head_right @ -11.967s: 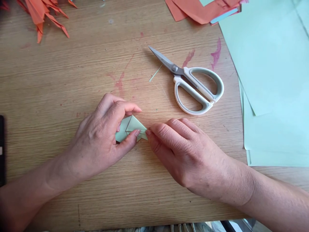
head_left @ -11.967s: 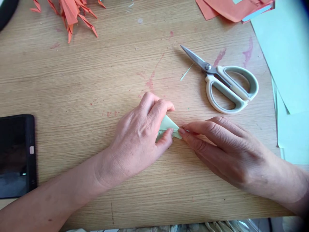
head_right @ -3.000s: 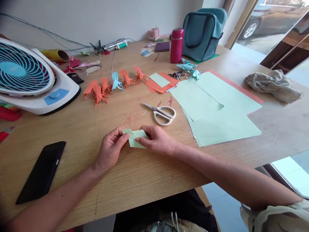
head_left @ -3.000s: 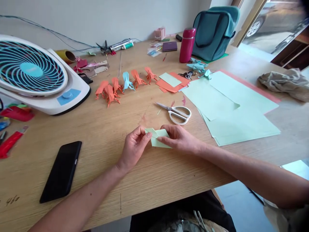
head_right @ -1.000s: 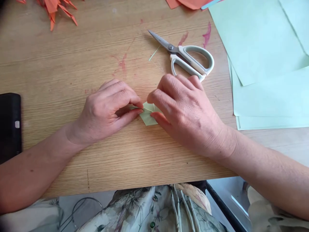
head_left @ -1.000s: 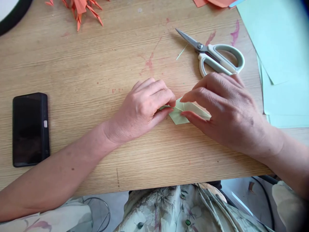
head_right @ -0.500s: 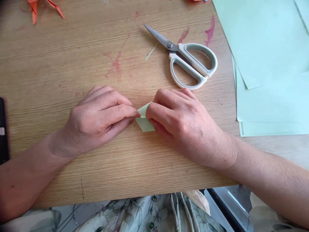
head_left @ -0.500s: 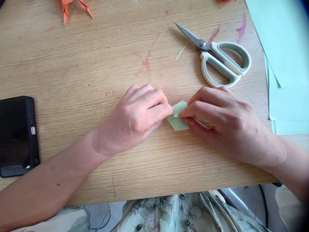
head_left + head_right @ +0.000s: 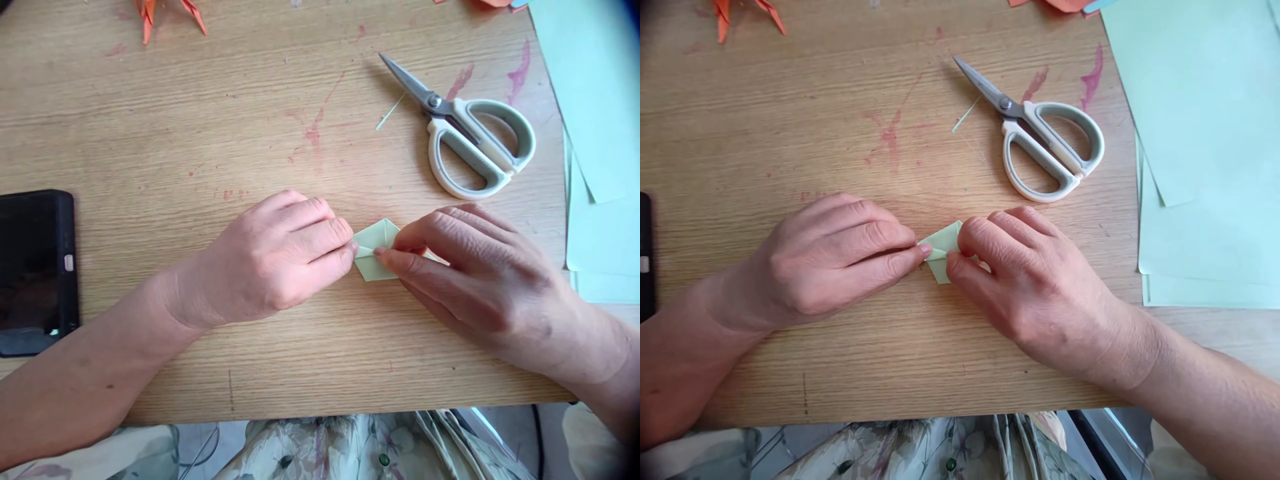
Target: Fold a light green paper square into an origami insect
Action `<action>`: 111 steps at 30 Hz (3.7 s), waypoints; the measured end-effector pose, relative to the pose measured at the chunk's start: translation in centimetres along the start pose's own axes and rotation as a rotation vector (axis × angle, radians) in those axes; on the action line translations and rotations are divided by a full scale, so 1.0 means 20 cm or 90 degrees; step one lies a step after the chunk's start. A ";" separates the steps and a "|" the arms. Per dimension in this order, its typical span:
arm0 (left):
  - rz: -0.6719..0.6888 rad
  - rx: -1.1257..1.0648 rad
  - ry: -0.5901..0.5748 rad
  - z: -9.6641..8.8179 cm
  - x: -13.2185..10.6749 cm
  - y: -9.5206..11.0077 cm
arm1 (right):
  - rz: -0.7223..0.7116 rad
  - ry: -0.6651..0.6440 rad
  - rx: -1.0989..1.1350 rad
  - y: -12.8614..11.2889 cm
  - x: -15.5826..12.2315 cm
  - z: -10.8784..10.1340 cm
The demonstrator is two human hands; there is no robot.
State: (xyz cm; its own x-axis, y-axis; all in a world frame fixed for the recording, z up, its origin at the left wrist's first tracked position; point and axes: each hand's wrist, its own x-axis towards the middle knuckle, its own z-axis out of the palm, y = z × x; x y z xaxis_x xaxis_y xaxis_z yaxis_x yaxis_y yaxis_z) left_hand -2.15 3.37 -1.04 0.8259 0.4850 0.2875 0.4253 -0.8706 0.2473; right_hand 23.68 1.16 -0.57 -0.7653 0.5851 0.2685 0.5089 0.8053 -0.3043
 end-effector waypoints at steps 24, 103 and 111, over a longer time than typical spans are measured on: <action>-0.178 -0.109 0.040 0.03 0.01 0.03 | 0.076 0.036 0.069 -0.05 0.08 0.09; -0.349 -0.092 0.040 0.06 0.07 0.12 | 0.185 0.031 0.022 -0.08 0.09 0.08; -0.361 -0.076 0.033 0.06 0.08 0.13 | 0.219 -0.011 -0.015 -0.09 0.11 0.08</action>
State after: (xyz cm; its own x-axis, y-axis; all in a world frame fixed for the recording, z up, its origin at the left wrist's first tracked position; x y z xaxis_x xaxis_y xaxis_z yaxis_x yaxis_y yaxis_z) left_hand 0.68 1.77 -1.04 0.4610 0.8788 0.1231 0.7486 -0.4596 0.4780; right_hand 20.54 0.88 -0.88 -0.5538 0.8211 0.1378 0.7470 0.5631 -0.3533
